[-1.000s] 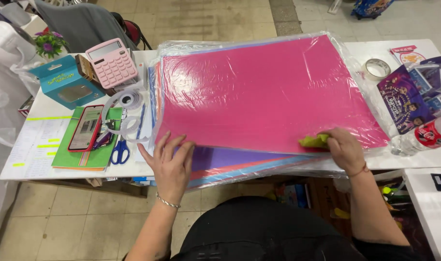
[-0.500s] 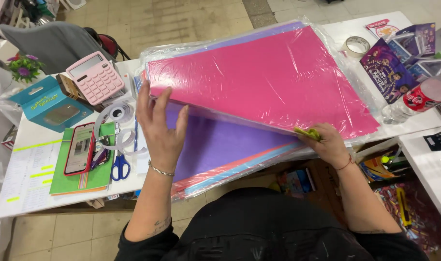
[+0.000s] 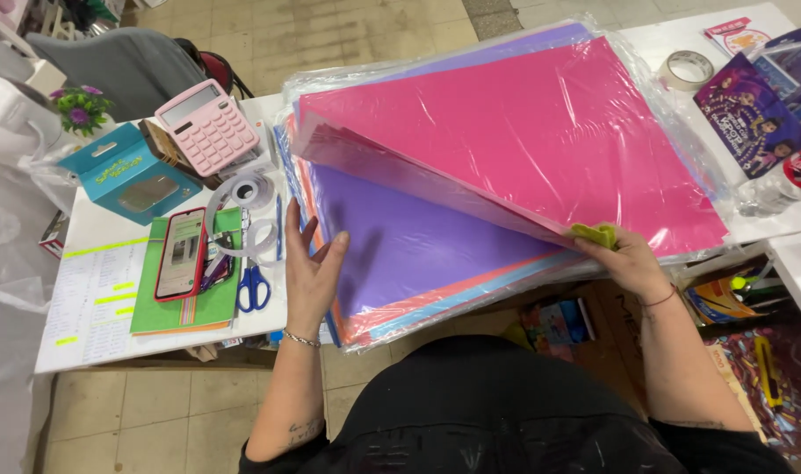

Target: Cleaning and organizing plastic-wrapped folders on a store counter.

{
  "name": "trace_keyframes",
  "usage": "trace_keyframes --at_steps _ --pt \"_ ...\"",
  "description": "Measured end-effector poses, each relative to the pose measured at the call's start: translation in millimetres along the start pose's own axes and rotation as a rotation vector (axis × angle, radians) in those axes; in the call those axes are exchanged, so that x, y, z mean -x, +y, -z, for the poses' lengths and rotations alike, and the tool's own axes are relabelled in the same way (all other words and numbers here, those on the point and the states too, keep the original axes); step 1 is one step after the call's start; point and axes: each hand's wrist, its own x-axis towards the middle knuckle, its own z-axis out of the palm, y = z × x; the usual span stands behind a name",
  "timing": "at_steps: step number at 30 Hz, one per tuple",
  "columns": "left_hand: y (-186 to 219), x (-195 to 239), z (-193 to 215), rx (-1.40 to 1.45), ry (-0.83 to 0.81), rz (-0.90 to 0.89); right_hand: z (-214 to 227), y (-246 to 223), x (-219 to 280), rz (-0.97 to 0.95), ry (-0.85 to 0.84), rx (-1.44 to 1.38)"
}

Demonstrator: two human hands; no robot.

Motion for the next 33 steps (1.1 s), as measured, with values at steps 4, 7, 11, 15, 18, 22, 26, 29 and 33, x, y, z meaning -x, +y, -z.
trace_keyframes --at_steps 4,7,11,15,18,22,26,29,33 --pt "9.7 -3.0 0.2 0.005 -0.031 0.007 -5.5 2.0 3.0 -0.004 -0.027 -0.078" --pt "5.1 -2.8 -2.1 0.069 -0.048 0.03 -0.2 29.4 3.5 -0.055 0.005 -0.105" --pt "-5.3 -1.6 -7.9 0.2 -0.083 0.146 0.2 37.2 8.5 -0.154 0.076 -0.208" --pt "-9.8 3.8 -0.1 0.252 -0.034 0.126 -9.3 32.4 12.7 -0.114 0.066 -0.26" --pt "-33.9 9.3 9.4 0.102 -0.04 0.141 -10.1 37.7 19.0 -0.134 0.156 -0.318" --pt "-27.8 14.2 18.4 0.057 -0.009 0.19 -18.2 27.3 26.3 -0.174 0.162 -0.056" --pt "-38.8 16.9 25.8 0.285 -0.006 0.325 -46.5 -35.2 33.4 0.009 0.044 0.574" --pt "-31.5 15.7 28.7 0.443 -0.058 0.219 -54.9 -77.7 34.3 0.196 -0.018 0.693" --pt "-51.0 -21.8 42.2 0.365 -0.093 0.099 -51.6 -88.8 38.6 0.159 -0.059 0.823"
